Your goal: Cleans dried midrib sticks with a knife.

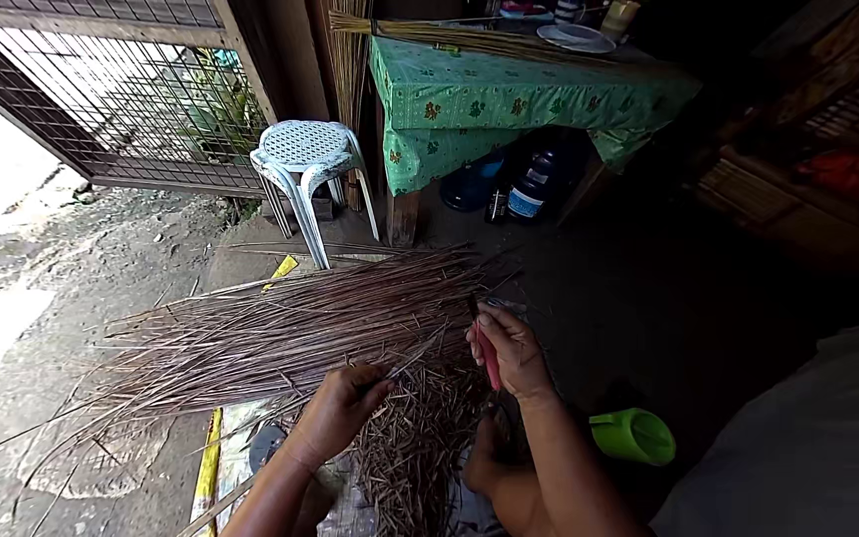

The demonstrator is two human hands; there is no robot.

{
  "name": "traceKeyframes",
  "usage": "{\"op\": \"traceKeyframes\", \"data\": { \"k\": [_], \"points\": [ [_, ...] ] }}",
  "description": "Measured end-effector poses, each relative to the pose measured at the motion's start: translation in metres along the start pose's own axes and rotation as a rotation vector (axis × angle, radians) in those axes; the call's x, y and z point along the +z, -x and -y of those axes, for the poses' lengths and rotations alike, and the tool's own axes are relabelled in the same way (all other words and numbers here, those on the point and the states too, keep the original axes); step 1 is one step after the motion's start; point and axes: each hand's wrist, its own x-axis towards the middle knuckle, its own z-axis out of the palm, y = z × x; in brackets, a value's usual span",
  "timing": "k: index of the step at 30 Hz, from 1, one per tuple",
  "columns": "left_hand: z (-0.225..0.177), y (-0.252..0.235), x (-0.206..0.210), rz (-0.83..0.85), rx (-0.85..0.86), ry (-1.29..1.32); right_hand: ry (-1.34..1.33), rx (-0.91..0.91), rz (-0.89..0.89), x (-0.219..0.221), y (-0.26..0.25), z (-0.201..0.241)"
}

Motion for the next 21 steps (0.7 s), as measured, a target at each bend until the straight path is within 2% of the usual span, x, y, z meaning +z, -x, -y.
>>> {"op": "traceKeyframes", "data": {
  "k": [4, 8, 10, 13, 18, 21],
  "points": [
    [-0.001, -0.002, 0.003, 0.021, 0.006, 0.005, -0.093, 0.084, 0.105, 0.002, 0.003, 0.002],
    [-0.001, -0.001, 0.004, 0.069, -0.009, -0.046, -0.152, 0.065, -0.053, 0.005, -0.001, 0.001],
    [-0.001, 0.0, 0.005, 0.067, -0.006, -0.117, -0.151, 0.049, -0.07, 0.003, -0.001, 0.002],
    [-0.004, -0.002, 0.007, 0.03, 0.017, -0.182, -0.053, 0.029, 0.067, 0.011, 0.006, -0.002],
    [-0.005, -0.001, 0.006, -0.015, 0.0, -0.106, 0.091, 0.043, 0.327, 0.034, 0.018, -0.011],
    [-0.006, -0.002, 0.003, -0.013, 0.004, -0.056, 0.123, -0.021, 0.331, 0.038, 0.021, -0.016]
  ]
}}
